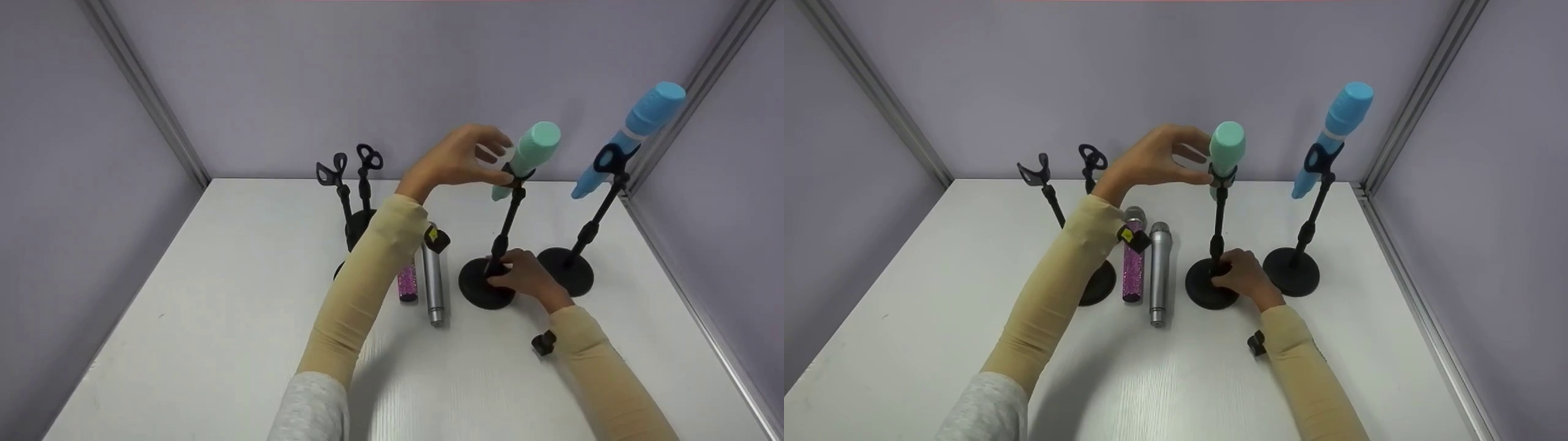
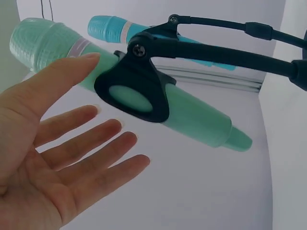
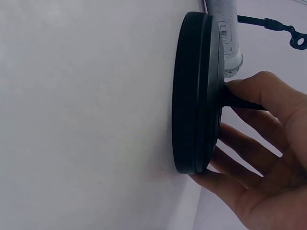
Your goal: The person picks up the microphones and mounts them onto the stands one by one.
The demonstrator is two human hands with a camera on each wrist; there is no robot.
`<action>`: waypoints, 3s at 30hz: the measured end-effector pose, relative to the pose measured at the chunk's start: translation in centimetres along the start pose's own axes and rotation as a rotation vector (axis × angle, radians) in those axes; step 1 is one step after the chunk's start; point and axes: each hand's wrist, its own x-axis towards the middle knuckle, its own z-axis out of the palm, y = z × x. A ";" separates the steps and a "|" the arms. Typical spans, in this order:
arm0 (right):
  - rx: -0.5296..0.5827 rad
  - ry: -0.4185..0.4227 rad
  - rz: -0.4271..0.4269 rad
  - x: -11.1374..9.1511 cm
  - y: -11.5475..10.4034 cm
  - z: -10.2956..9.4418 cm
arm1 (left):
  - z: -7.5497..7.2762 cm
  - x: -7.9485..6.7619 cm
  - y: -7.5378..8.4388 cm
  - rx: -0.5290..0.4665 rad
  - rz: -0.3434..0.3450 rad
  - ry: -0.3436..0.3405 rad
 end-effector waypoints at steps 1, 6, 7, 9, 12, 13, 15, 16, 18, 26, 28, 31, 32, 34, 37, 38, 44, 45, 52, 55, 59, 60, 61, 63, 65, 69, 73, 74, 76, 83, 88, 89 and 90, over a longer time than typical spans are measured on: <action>0.001 -0.001 0.001 0.0 0.0 0.0 | 0.0 -0.2 -0.2 0.005 -0.011 0.003; -0.004 -0.007 0.000 0.0 -0.2 0.0 | 0.6 -1.3 -1.5 0.015 -0.064 -0.032; -0.003 -0.009 0.001 0.0 -0.2 0.0 | 0.9 -1.5 -1.8 0.017 -0.077 -0.046; 0.002 -0.011 0.008 -0.1 -0.2 0.0 | 1.7 -1.9 -2.3 0.012 -0.098 -0.071; 0.007 -0.009 0.003 -0.1 -0.3 0.0 | 3.0 -2.2 -3.1 -0.005 -0.116 -0.100; 0.005 -0.006 -0.003 -0.2 -0.3 -0.1 | 3.5 -2.3 -3.4 -0.006 -0.119 -0.107; 0.000 0.000 -0.024 -0.1 -0.3 -0.1 | 4.5 -2.4 -4.0 -0.011 -0.113 -0.122; -0.004 0.004 -0.036 -0.1 -0.3 -0.1 | 4.9 -2.5 -4.2 -0.007 -0.106 -0.127; -0.012 0.009 -0.063 -0.1 -0.3 -0.1 | 5.8 -2.6 -4.7 0.001 -0.092 -0.137; -0.018 0.036 -0.152 0.3 -0.3 0.1 | 8.0 -2.6 -5.8 -0.011 -0.057 -0.155; -0.018 0.039 -0.161 0.3 -0.3 0.1 | 8.4 -2.4 -5.9 -0.014 -0.049 -0.166; -0.013 0.036 -0.153 0.2 -0.3 -0.1 | 9.0 -2.3 -6.0 -0.024 -0.044 -0.184; -0.011 0.036 -0.150 0.2 -0.3 -0.1 | 9.1 -2.3 -5.9 -0.028 -0.046 -0.188; -0.016 0.032 -0.158 0.3 -0.3 -0.2 | 9.5 -2.2 -5.9 -0.031 -0.051 -0.193; -0.031 0.031 -0.180 0.3 -0.2 -0.2 | 9.9 -2.0 -5.8 -0.004 -0.051 -0.190; -0.036 0.031 -0.182 0.4 -0.2 -0.1 | 10.1 -2.0 -5.8 0.007 -0.051 -0.191; -0.049 0.027 -0.168 0.4 -0.1 -0.1 | 10.5 -1.9 -5.8 0.058 -0.059 -0.179; -0.046 0.026 -0.169 0.5 -0.2 -0.1 | 10.5 -1.9 -5.8 0.057 -0.060 -0.176; -0.044 0.033 -0.192 0.5 -0.2 -0.1 | 10.7 -2.0 -6.4 0.017 -0.038 -0.165; -0.033 0.040 -0.202 0.5 0.0 -0.1 | 10.8 -2.1 -6.6 0.000 -0.032 -0.161; -0.022 0.033 -0.197 0.5 0.1 -0.1 | 10.7 -2.1 -6.7 -0.038 -0.027 -0.160; -0.018 0.031 -0.191 0.5 0.1 -0.1 | 10.7 -2.1 -6.8 -0.046 -0.021 -0.158; -0.016 0.028 -0.188 0.4 0.1 -0.1 | 10.7 -2.1 -6.9 -0.055 -0.015 -0.155; -0.017 0.029 -0.189 0.4 0.0 0.0 | 10.8 -2.0 -7.0 -0.062 -0.001 -0.147; -0.022 0.026 -0.188 0.4 -0.1 0.0 | 10.9 -1.9 -7.1 -0.057 0.013 -0.135; -0.028 0.019 -0.188 0.4 -0.2 0.0 | 11.2 -1.9 -7.0 -0.026 0.012 -0.086; -0.015 0.016 -0.180 0.4 -0.2 -0.1 | 11.6 -1.9 -6.8 0.016 0.001 -0.019; -0.015 0.017 -0.180 0.4 -0.2 -0.1 | 11.7 -1.9 -6.7 0.026 -0.002 -0.003; -0.018 0.021 -0.176 0.4 -0.3 -0.2 | 11.9 -1.9 -6.6 0.039 -0.006 0.023; -0.039 0.034 -0.180 0.4 -0.3 -0.2 | 12.1 -2.2 -6.4 0.025 -0.026 0.077; -0.035 0.042 -0.193 0.4 -0.3 0.0 | 12.4 -2.4 -6.4 0.039 -0.041 0.107; -0.036 0.046 -0.192 0.4 -0.3 0.0 | 12.5 -2.4 -6.4 0.047 -0.045 0.115; -0.037 0.049 -0.189 0.4 -0.3 0.0 | 12.5 -2.4 -6.4 0.056 -0.047 0.120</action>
